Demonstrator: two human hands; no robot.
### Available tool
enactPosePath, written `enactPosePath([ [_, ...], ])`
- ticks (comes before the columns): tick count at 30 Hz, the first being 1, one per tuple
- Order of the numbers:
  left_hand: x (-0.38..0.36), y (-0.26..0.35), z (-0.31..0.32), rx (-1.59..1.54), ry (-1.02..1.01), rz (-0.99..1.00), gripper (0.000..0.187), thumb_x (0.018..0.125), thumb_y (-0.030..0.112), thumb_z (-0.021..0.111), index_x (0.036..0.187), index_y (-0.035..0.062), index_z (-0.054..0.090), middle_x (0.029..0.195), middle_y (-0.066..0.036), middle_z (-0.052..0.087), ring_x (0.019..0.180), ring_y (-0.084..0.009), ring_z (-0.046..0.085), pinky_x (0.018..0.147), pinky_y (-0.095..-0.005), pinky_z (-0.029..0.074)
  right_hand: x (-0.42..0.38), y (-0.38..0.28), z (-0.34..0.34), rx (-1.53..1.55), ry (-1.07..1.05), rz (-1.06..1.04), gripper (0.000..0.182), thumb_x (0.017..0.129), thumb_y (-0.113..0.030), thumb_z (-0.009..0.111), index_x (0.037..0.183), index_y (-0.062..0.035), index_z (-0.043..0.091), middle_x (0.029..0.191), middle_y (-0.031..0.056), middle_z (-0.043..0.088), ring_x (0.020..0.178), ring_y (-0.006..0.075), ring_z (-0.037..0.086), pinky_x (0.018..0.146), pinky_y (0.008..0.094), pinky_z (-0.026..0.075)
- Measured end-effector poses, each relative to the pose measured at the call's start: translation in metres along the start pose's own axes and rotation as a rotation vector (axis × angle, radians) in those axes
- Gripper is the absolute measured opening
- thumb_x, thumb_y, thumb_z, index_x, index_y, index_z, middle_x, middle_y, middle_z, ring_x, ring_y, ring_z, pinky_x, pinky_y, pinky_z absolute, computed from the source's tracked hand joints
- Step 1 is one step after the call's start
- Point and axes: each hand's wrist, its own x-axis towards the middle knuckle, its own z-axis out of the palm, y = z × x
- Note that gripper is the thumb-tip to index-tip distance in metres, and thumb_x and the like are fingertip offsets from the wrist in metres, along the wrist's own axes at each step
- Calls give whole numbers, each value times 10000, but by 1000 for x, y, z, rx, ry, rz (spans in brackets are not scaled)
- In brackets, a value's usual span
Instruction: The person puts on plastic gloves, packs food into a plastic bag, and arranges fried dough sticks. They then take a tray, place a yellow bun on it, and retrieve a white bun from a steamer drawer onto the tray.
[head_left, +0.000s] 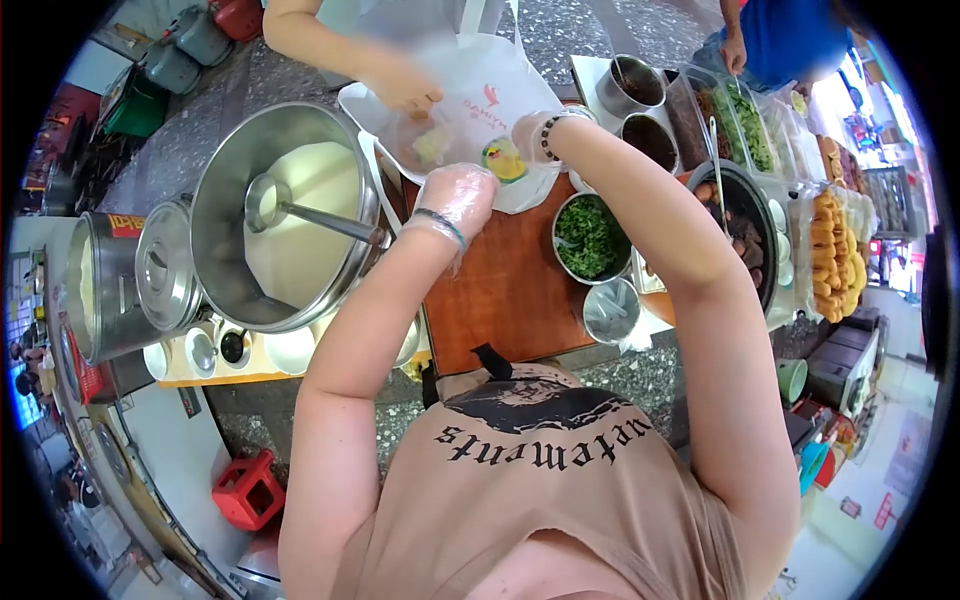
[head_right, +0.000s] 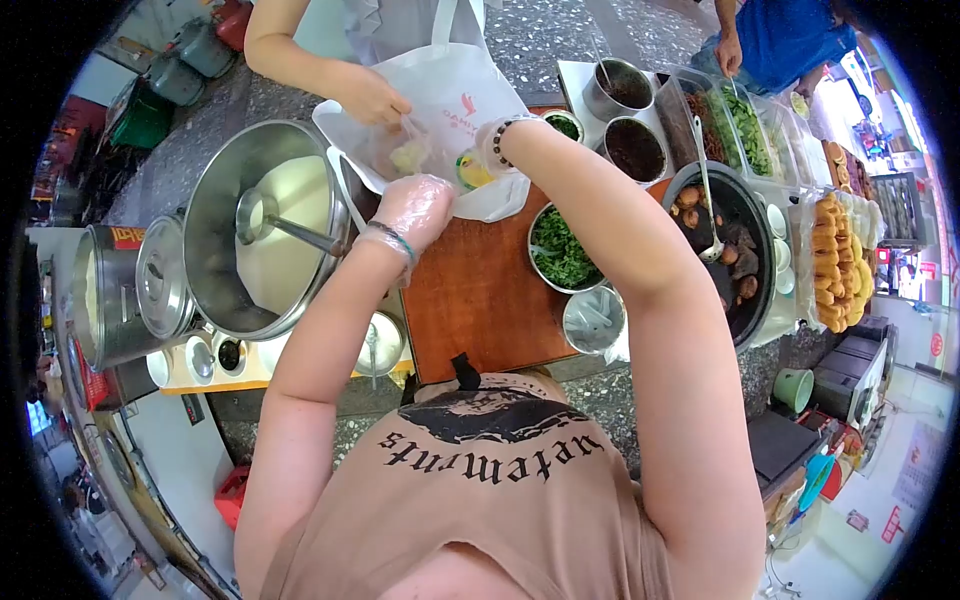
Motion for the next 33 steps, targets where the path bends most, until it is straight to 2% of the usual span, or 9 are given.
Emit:
enactPosePath([
  [6, -4, 1, 1, 1, 69, -45, 98, 749, 95, 548, 700, 50, 619, 734, -182, 629, 716, -353, 624, 637, -447, 500, -10, -12, 1, 70, 151, 12, 248, 766, -179, 605, 954, -43, 691, 908, 128, 676, 836, 283, 664, 756, 382, 530],
  [11, -10, 10, -17, 25, 184, 1, 91, 734, 133, 576, 677, 79, 621, 668, -140, 620, 655, -286, 634, 588, -406, 504, -63, -32, -13, 172, 653, 9, 250, 774, -179, 607, 982, -63, 680, 937, 106, 667, 848, 272, 659, 770, 376, 531],
  [13, -12, 11, -23, -60, 166, 17, 150, 698, 191, 673, 728, 52, 625, 717, -149, 624, 694, -307, 629, 626, -422, 505, -105, -60, -33, -51, 549, -11, 222, 783, -183, 614, 1004, -165, 621, 1047, 28, 619, 936, 206, 636, 821, 315, 512],
  [14, -13, 13, -25, -109, 219, 29, 175, 692, 185, 692, 777, 51, 618, 743, -146, 627, 714, -310, 627, 643, -428, 504, -138, -71, -41, 9, 715, -138, 281, 776, -208, 644, 1050, -150, 618, 945, 65, 659, 867, 237, 660, 775, 337, 531],
  [15, -12, 16, -27, -91, 225, 20, 214, 692, 181, 693, 842, 45, 622, 736, -137, 626, 716, -311, 625, 649, -430, 503, -165, -82, -41, 615, 903, -209, 359, 792, -230, 650, 1133, -133, 592, 913, 134, 668, 849, 285, 662, 766, 375, 534],
  [17, -23, 20, -31, -162, 302, 91, 380, 715, 157, 686, 1060, 37, 581, 896, -143, 625, 840, -324, 603, 738, -421, 493, -193, -109, -36, 968, 620, -53, 481, 817, -242, 625, 1264, -118, 498, 967, 192, 646, 904, 352, 628, 815, 422, 501],
  [22, -85, 70, -44, -427, 428, 141, 493, 781, 122, 609, 1255, 34, 506, 1177, -159, 574, 1070, -313, 556, 930, -395, 447, -237, -151, 15, 1164, 688, -334, 382, 835, -314, 639, 1111, -54, 596, 990, 189, 648, 921, 356, 620, 818, 415, 492],
  [28, -131, 125, 6, -827, 134, 102, 349, 807, 19, 522, 1150, 3, 585, 1052, -164, 655, 946, -309, 644, 850, -365, 513, -238, -207, 62, 1387, 505, -469, 410, 852, -406, 625, 981, -17, 634, 923, 163, 662, 843, 290, 632, 780, 389, 486],
  [33, -109, 196, -4, -886, 493, -104, 274, 867, 11, 497, 1119, -8, 604, 906, -171, 684, 797, -216, 683, 715, -317, 546, -259, -219, 92, 1559, 401, -470, 636, 814, -538, 635, 1070, 40, 566, 994, 225, 630, 943, 335, 602, 828, 396, 480],
])
